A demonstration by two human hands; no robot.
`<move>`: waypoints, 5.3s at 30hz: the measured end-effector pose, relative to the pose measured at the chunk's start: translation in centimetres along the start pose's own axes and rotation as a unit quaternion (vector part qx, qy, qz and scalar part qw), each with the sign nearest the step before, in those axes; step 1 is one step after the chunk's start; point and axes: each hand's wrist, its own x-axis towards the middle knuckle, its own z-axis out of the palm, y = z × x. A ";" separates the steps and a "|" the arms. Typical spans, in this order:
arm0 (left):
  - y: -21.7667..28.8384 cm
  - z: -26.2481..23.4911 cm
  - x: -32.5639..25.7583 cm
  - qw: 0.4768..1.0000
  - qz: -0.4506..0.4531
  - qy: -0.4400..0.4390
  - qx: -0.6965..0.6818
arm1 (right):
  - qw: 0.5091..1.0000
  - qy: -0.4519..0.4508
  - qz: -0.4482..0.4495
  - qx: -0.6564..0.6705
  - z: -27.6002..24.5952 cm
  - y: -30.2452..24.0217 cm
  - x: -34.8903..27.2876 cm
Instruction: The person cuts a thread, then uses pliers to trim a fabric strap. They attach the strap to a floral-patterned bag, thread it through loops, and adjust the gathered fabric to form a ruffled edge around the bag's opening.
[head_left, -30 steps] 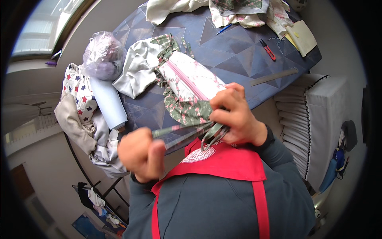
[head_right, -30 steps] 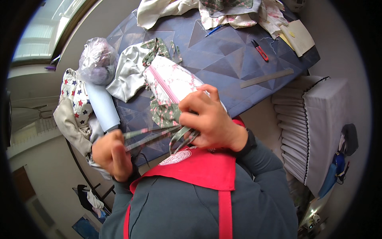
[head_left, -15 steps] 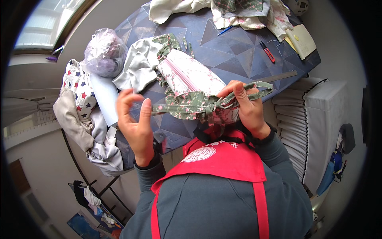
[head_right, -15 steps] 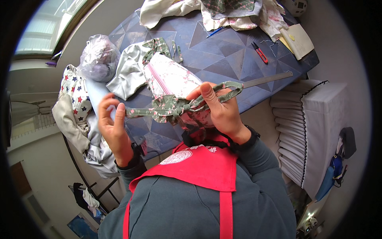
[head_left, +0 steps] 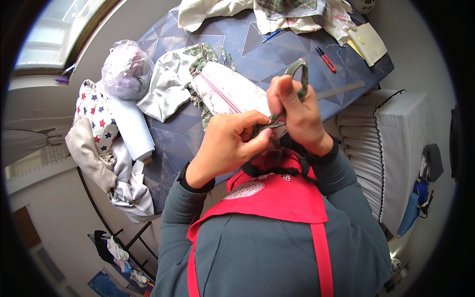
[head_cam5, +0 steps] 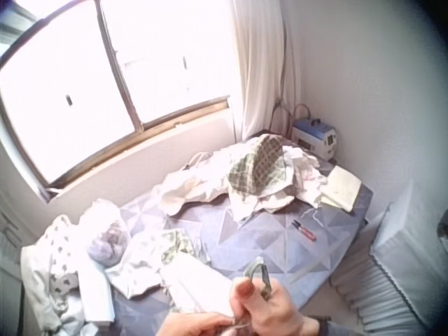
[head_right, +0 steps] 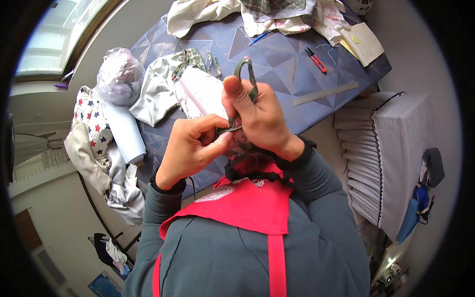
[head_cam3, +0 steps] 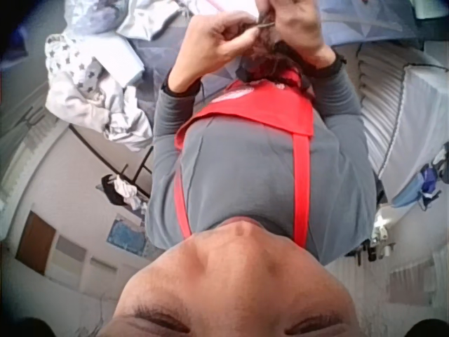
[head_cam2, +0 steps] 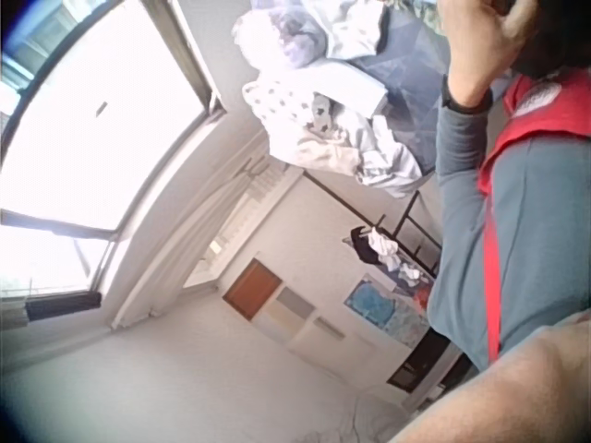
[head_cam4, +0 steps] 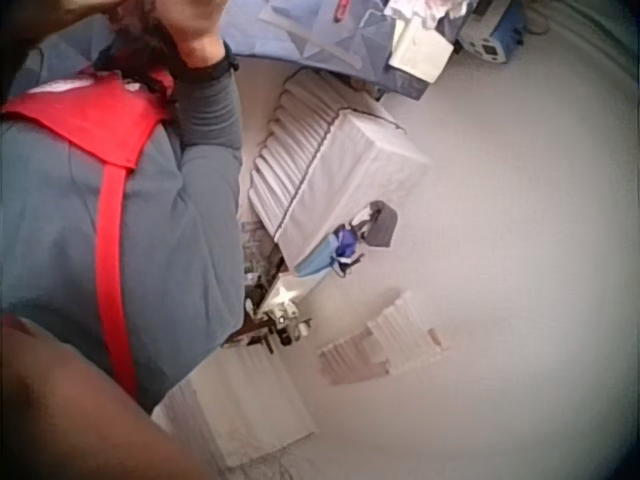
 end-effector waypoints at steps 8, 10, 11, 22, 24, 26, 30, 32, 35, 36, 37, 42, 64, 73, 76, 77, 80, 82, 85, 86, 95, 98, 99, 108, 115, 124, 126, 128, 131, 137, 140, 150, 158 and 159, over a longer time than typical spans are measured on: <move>-1.5 -0.6 0.9 0.981 -0.080 0.029 -0.174 | 0.992 0.093 0.036 0.078 -1.4 -0.5 2.4; -1.5 -1.3 1.5 0.967 -0.139 0.024 -0.212 | 0.962 0.237 -0.005 -0.137 -1.8 -1.8 1.2; -1.4 -1.5 1.7 0.963 -0.117 0.018 -0.242 | 0.953 0.213 -0.032 -0.214 -1.8 -2.1 0.1; 1.3 -4.5 2.9 0.949 -0.177 -0.251 -0.072 | 0.948 -0.061 -0.159 -0.267 0.5 2.5 -3.4; 1.3 -4.4 2.6 0.941 -0.181 -0.269 -0.097 | 0.953 -0.086 -0.133 -0.259 0.1 1.7 -3.5; 1.1 -4.1 2.4 0.940 -0.214 -0.217 -0.152 | 0.964 -0.082 -0.094 -0.233 -0.3 1.0 -3.6; 0.6 -3.3 1.9 0.923 -0.242 -0.166 -0.251 | 0.969 -0.174 -0.060 -0.167 -1.6 0.7 -3.3; 0.4 -3.1 1.8 0.918 -0.252 -0.173 -0.252 | 0.971 -0.221 -0.017 -0.093 -2.2 1.0 -2.8; 0.1 -2.9 1.7 0.903 -0.262 -0.171 -0.294 | 0.967 -0.241 -0.024 -0.074 -2.8 1.0 -2.1; 0.1 -3.1 1.6 0.898 -0.252 -0.191 -0.305 | 0.966 -0.234 -0.036 -0.103 -2.9 0.9 -2.0; 0.0 -3.2 1.5 0.890 -0.259 -0.216 -0.307 | 0.968 -0.227 -0.029 -0.102 -2.9 0.8 -1.9; -0.2 -2.7 1.0 0.865 -0.182 -0.293 -0.364 | 0.973 -0.187 0.135 0.006 -3.5 -0.5 -1.9; -0.6 1.7 2.4 0.853 -0.246 -0.115 -0.446 | 0.928 -0.078 -0.174 -0.321 0.4 -2.4 -3.5; -1.8 0.0 3.2 0.891 -0.111 0.089 -0.431 | 0.880 -0.189 -0.225 -0.372 0.7 -2.0 -5.7; -2.2 -2.2 3.3 0.910 -0.103 0.076 -0.395 | 0.903 -0.084 -0.205 -0.367 1.0 -1.7 -5.6; -2.4 -2.5 3.3 0.907 -0.088 0.039 -0.411 | 0.904 -0.056 -0.199 -0.375 1.0 -1.5 -5.6; -2.6 -2.7 3.0 0.899 -0.087 0.002 -0.429 | 0.912 -0.057 -0.176 -0.365 0.2 -1.2 -5.6; -2.8 -2.7 2.8 0.865 -0.104 -0.003 -0.491 | 0.905 -0.074 -0.141 -0.394 -1.0 -1.6 -5.5; -3.0 -2.6 2.7 0.853 -0.109 -0.007 -0.510 | 0.908 -0.051 -0.142 -0.390 -2.9 -2.5 -4.6; -3.0 -2.6 2.6 0.856 -0.106 -0.012 -0.507 | 0.921 -0.081 -0.099 -0.368 -3.6 -2.8 -4.1; -2.6 -2.0 2.1 0.862 -0.159 -0.029 -0.480 | 0.987 -0.120 0.073 -0.072 -3.1 1.6 0.4; -2.0 -1.2 1.6 0.861 -0.189 -0.041 -0.470 | 0.976 -0.031 0.160 0.142 -4.2 1.3 2.0; -1.8 -1.0 1.5 0.861 -0.188 -0.039 -0.470 | 0.981 -0.028 0.140 0.134 -4.3 1.3 2.7; -1.2 -0.9 2.3 0.899 -0.196 -0.009 -0.392 | 0.986 -0.027 -0.015 -0.164 -0.8 -0.4 3.9; -1.0 -1.6 1.4 0.958 -0.159 0.095 -0.219 | 0.978 -0.018 -0.004 -0.207 -2.4 -1.4 4.5; -1.1 -3.3 -0.3 0.995 -0.063 -0.030 -0.077 | 0.938 -0.047 -0.054 -0.339 -3.7 -1.3 3.2; -1.3 -3.1 -0.1 0.997 -0.042 -0.046 -0.045 | 0.948 -0.072 -0.067 -0.304 -3.1 -0.4 3.2; -1.6 -2.8 0.1 0.998 -0.024 -0.040 -0.030 | 0.936 -0.094 -0.108 -0.320 -2.8 0.6 3.5; -1.8 -2.4 -0.1 0.998 -0.047 -0.028 -0.026 | 0.914 -0.034 -0.130 -0.383 -4.2 1.1 4.2; -1.7 -2.8 -0.7 0.999 -0.026 -0.027 -0.003 | 0.874 -0.004 -0.154 -0.460 -8.1 -1.0 4.3; -1.7 -3.5 -0.4 0.988 -0.089 -0.071 -0.101 | 0.868 0.009 -0.172 -0.465 -9.0 -2.1 4.1; -2.9 -4.5 0.6 0.860 -0.197 -0.045 -0.468 | 0.912 0.036 -0.085 -0.400 -11.4 -1.7 3.7; -1.8 -3.3 0.8 0.890 -0.152 -0.052 -0.426 | 0.905 -0.117 -0.197 -0.359 -0.6 -1.8 -1.4; -1.7 -3.1 1.0 0.890 -0.146 -0.043 -0.429 | 0.904 -0.100 -0.198 -0.365 1.2 -1.0 -1.7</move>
